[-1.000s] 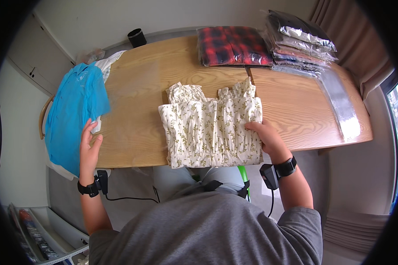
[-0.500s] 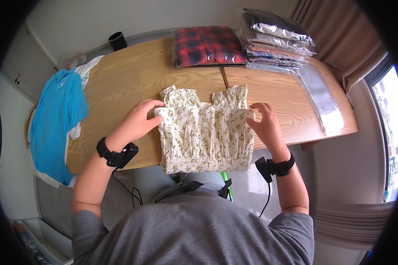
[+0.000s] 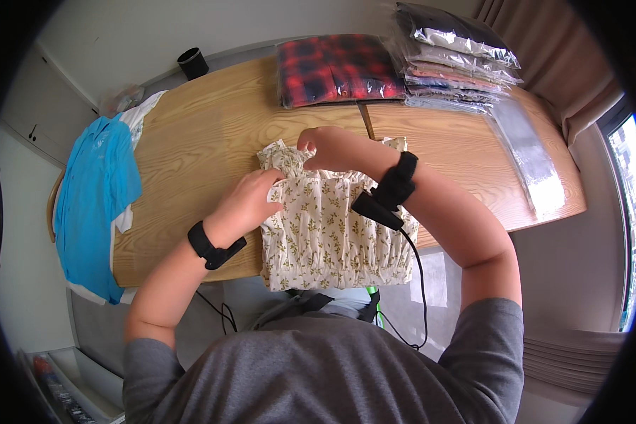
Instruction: Folding a patterned white top and carefully placing it into a clear plastic bag.
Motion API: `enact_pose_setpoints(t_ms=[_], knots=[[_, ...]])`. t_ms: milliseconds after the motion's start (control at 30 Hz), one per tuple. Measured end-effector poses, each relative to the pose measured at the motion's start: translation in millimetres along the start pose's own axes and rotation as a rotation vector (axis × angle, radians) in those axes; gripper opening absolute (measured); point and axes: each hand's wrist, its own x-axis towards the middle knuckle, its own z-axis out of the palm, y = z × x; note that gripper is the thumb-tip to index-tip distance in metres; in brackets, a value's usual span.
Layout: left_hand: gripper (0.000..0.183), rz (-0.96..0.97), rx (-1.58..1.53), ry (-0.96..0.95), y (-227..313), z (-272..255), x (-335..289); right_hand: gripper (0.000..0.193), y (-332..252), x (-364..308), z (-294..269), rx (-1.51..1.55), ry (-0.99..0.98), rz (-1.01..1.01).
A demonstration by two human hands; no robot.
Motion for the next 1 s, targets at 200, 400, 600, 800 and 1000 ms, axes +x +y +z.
enact_pose_setpoints(t_ms=[200,400,600,800,1000], knots=[[0.014,0.225,0.261,0.149,14.6,12.3,-20.1,0.078,-1.0,63.2,27.2,-0.122,-0.099,-0.126],[0.01,0.286,0.296,0.201,20.1,13.7,-24.5,0.081,-0.6,73.5,30.0,-0.112,-0.188,-0.23],[0.008,0.292,0.287,0.213,18.8,14.4,-22.4,0.056,-22.9,34.0,21.8,-0.324,0.075,-0.293],[0.007,0.297,0.338,0.256,15.9,17.5,-22.1,0.036,-28.8,9.9,4.5,-0.172,-0.016,-0.307],[0.01,0.293,0.306,0.243,14.9,16.9,-24.4,0.014,-30.3,1.7,15.8,-0.163,-0.044,-0.278]])
